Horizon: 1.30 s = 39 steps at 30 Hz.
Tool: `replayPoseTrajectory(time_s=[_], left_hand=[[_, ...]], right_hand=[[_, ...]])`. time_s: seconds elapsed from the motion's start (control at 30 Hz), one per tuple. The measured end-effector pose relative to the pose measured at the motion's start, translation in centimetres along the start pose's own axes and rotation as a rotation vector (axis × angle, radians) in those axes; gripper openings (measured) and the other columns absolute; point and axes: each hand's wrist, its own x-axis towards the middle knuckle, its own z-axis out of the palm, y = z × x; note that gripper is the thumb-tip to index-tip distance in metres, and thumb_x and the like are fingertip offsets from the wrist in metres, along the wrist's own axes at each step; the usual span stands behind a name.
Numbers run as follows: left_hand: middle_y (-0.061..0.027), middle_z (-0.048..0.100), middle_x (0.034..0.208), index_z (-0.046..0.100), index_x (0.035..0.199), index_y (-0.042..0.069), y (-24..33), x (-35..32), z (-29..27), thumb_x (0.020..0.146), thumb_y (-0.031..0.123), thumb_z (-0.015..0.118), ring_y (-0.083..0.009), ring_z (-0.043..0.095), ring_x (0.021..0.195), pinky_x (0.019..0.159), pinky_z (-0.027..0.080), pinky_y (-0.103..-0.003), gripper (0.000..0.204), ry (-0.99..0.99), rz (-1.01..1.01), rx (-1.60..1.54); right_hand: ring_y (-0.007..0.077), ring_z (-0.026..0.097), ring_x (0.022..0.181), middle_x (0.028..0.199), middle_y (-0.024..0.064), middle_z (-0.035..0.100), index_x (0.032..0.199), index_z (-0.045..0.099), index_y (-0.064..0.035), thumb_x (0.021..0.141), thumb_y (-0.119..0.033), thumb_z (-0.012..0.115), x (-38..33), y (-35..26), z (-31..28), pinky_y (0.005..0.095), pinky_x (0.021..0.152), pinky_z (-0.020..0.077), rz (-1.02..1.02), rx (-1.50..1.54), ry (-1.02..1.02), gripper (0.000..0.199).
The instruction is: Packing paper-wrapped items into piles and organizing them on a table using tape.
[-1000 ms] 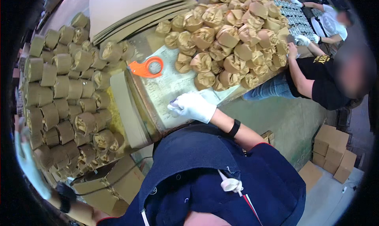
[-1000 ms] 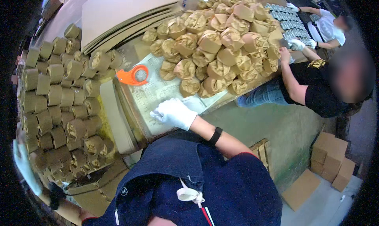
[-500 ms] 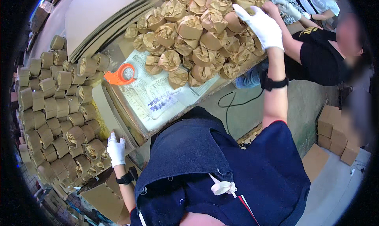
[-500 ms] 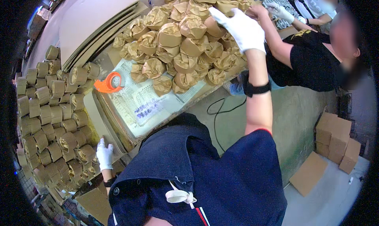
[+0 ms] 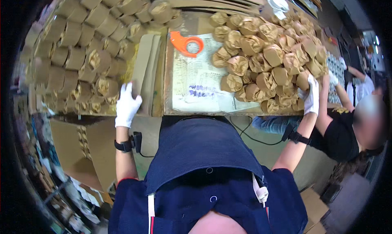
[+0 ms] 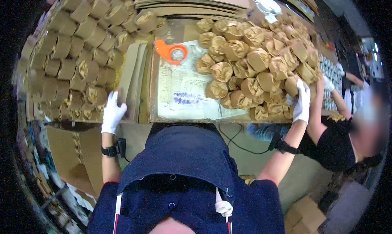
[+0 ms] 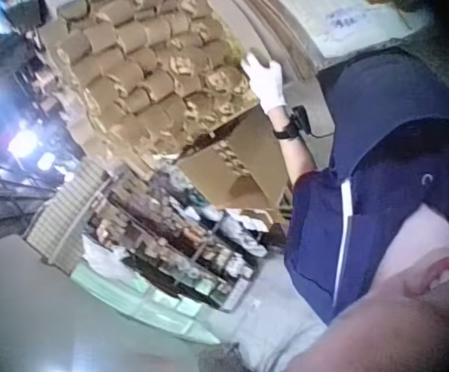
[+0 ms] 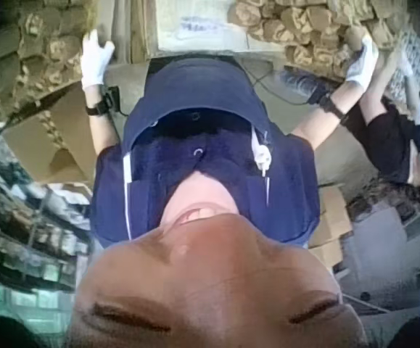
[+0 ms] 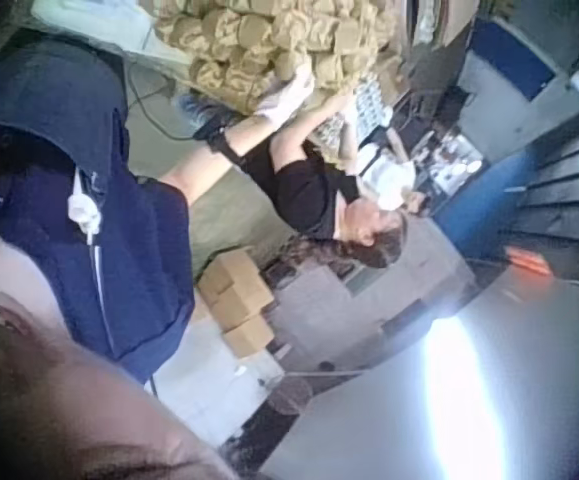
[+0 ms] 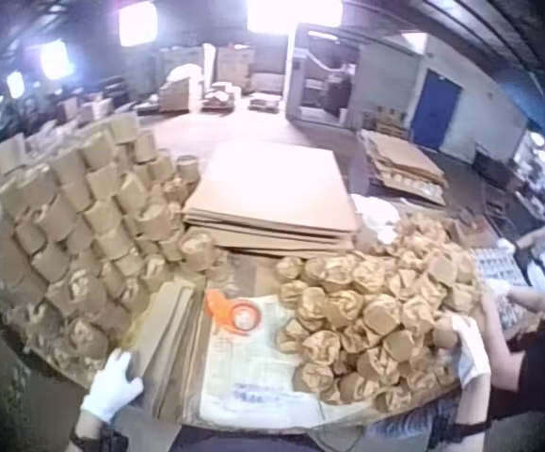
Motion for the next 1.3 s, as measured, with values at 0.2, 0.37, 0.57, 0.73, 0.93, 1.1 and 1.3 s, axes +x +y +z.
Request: replayPoseTrajectory(time_s=[0.2,0.37,0.57,0.73,0.93,1.1,1.3], left_hand=[[-0.0183,0.06,0.124,0.055,0.13,0.01,13.3,0.0,-1.1,0.085,0.033,0.065,-0.0383,0.064,0.107,0.093,0.052,-0.047,0.052,-0.262,0.068,-0.204],[-0.0191,0.063,0.109,0.058,0.119,0.01,10.5,-2.0,6.7,0.09,0.023,0.058,-0.038,0.067,0.086,0.076,0.056,-0.047,0.032,-0.438,0.445,0.068],[-0.0136,0.047,0.142,0.049,0.142,0.015,6.6,-5.2,5.9,0.082,0.0,0.056,-0.0305,0.067,0.085,0.067,0.055,-0.04,0.062,-0.379,0.791,0.283],[-0.0141,0.059,0.127,0.056,0.134,0.018,5.4,-5.1,8.7,0.083,0.003,0.06,-0.0347,0.068,0.084,0.069,0.057,-0.045,0.054,-0.253,0.799,0.079],[-0.0156,0.058,0.108,0.062,0.127,0.012,5.7,-1.9,9.7,0.081,-0.001,0.065,-0.0376,0.063,0.094,0.074,0.054,-0.044,0.048,-0.335,0.858,-0.015],[-0.0149,0.057,0.105,0.057,0.139,0.018,2.0,-1.4,10.2,0.078,-0.011,0.067,-0.0339,0.061,0.088,0.073,0.053,-0.038,0.068,-0.442,0.744,-0.189],[-0.0092,0.059,0.098,0.059,0.129,0.007,-1.5,-1.0,11.8,0.083,-0.003,0.071,-0.0237,0.059,0.082,0.071,0.05,-0.031,0.049,-0.438,0.769,-0.261]], right_hand=[[0.0163,0.063,0.082,0.106,0.0013,0.067,0.124,0.061,-0.019,0.091,-0.046,0.066,1.0,1.2,0.9,0.0291,0.06,0.0493,-0.178,0.212,0.019,0.043],[0.0245,0.067,0.103,0.129,0.0109,0.062,0.139,0.049,-0.0101,0.086,-0.033,0.069,-6.7,-2.9,5.7,0.0367,0.069,0.0603,-0.367,0.246,-0.365,0.061],[0.0222,0.064,0.105,0.115,0.0107,0.067,0.122,0.063,-0.005,0.081,-0.022,0.07,-11.9,1.3,18.8,0.0377,0.089,0.0535,-0.476,-0.235,-0.706,0.045],[0.0369,0.065,0.085,0.096,0.0194,0.061,0.11,0.067,-0.0154,0.076,-0.028,0.073,-16.5,7.1,22.4,0.0476,0.07,0.0538,-0.558,-0.759,-0.546,0.037],[0.0337,0.065,0.072,0.084,0.0158,0.06,0.088,0.067,-0.0127,0.075,-0.023,0.071,-16.0,12.5,24.2,0.0468,0.055,0.0502,-0.651,-0.569,-0.365,0.017],[0.0302,0.067,0.069,0.079,0.0156,0.062,0.082,0.07,-0.0097,0.076,-0.02,0.069,-15.2,13.2,24.3,0.0435,0.052,0.0503,-0.695,-0.47,-0.359,0.012],[0.0305,0.064,0.071,0.083,0.0133,0.057,0.096,0.066,-0.0172,0.083,-0.032,0.065,-14.7,14.5,24.3,0.045,0.057,0.0487,-0.61,-0.419,-0.44,0.019]])
